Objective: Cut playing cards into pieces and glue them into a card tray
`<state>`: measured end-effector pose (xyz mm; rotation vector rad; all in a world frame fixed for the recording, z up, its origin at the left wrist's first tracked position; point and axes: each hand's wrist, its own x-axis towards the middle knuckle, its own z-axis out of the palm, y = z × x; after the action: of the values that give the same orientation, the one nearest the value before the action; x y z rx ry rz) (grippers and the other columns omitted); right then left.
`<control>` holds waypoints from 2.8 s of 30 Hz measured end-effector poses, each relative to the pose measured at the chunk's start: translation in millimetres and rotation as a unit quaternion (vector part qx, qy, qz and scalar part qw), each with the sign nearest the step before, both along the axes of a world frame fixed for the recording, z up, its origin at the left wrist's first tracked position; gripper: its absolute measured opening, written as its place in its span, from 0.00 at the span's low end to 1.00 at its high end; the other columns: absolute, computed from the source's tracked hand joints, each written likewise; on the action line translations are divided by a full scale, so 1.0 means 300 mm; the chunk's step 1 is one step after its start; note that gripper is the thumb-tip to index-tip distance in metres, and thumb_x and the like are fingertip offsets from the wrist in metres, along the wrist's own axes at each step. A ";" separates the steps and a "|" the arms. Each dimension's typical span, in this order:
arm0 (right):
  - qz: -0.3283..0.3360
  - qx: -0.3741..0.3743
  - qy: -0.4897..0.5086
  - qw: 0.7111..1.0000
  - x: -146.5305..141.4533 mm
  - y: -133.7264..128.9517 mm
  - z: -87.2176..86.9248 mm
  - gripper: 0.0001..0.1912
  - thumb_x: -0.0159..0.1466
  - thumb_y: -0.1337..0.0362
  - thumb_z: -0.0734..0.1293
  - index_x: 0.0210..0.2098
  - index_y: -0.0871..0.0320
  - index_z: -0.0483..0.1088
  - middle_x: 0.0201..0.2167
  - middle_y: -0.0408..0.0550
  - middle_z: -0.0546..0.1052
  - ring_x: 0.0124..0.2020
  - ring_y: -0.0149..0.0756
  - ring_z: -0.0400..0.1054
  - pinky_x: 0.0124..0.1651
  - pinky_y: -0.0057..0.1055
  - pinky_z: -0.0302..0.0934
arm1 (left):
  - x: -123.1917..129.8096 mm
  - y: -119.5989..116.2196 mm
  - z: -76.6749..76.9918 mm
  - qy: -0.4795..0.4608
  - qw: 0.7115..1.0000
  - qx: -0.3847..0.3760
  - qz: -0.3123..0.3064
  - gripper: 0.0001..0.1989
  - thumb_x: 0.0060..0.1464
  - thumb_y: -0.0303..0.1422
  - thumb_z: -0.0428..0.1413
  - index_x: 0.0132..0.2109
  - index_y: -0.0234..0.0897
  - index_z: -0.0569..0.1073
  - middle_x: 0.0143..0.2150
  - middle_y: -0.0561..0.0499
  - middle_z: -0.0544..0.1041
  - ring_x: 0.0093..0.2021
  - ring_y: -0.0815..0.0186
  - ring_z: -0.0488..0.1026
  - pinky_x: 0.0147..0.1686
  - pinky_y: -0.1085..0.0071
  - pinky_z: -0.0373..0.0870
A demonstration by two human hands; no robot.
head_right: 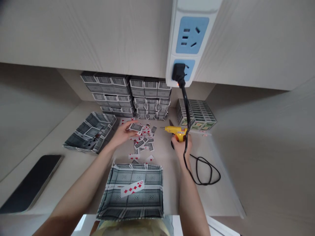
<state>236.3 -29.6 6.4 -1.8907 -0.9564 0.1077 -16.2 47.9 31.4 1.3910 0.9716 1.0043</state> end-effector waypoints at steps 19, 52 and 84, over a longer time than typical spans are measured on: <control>0.130 -0.107 -0.039 0.985 -0.126 0.000 -0.030 0.23 0.47 0.54 0.65 0.39 0.61 0.62 0.30 0.52 0.74 0.30 0.41 0.69 0.30 0.31 0.60 | 0.060 -0.054 -0.152 0.107 0.994 -0.011 -0.031 0.19 0.51 0.45 0.49 0.22 0.35 0.64 0.12 0.58 0.66 0.12 0.73 0.62 0.13 0.78 0.57; 0.098 -0.189 -0.122 0.969 -0.109 0.005 -0.047 0.21 0.52 0.62 0.62 0.43 0.65 0.58 0.29 0.54 0.73 0.30 0.42 0.68 0.29 0.29 0.58 | 0.057 -0.076 -0.129 0.080 0.997 0.001 0.013 0.19 0.49 0.44 0.50 0.20 0.35 0.65 0.12 0.58 0.66 0.13 0.74 0.61 0.15 0.77 0.56; -0.005 -0.204 -0.160 0.966 0.078 -0.032 -0.080 0.24 0.47 0.51 0.66 0.34 0.65 0.66 0.34 0.64 0.68 0.44 0.60 0.58 0.40 0.51 0.53 | 0.029 -0.048 -0.148 0.085 0.985 0.045 0.140 0.17 0.51 0.42 0.50 0.22 0.35 0.65 0.12 0.57 0.65 0.14 0.72 0.63 0.16 0.76 0.57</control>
<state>259.8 -39.2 -17.5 -2.3413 -1.2122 -0.0113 -7.5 33.7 -12.9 1.4589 1.2889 1.1618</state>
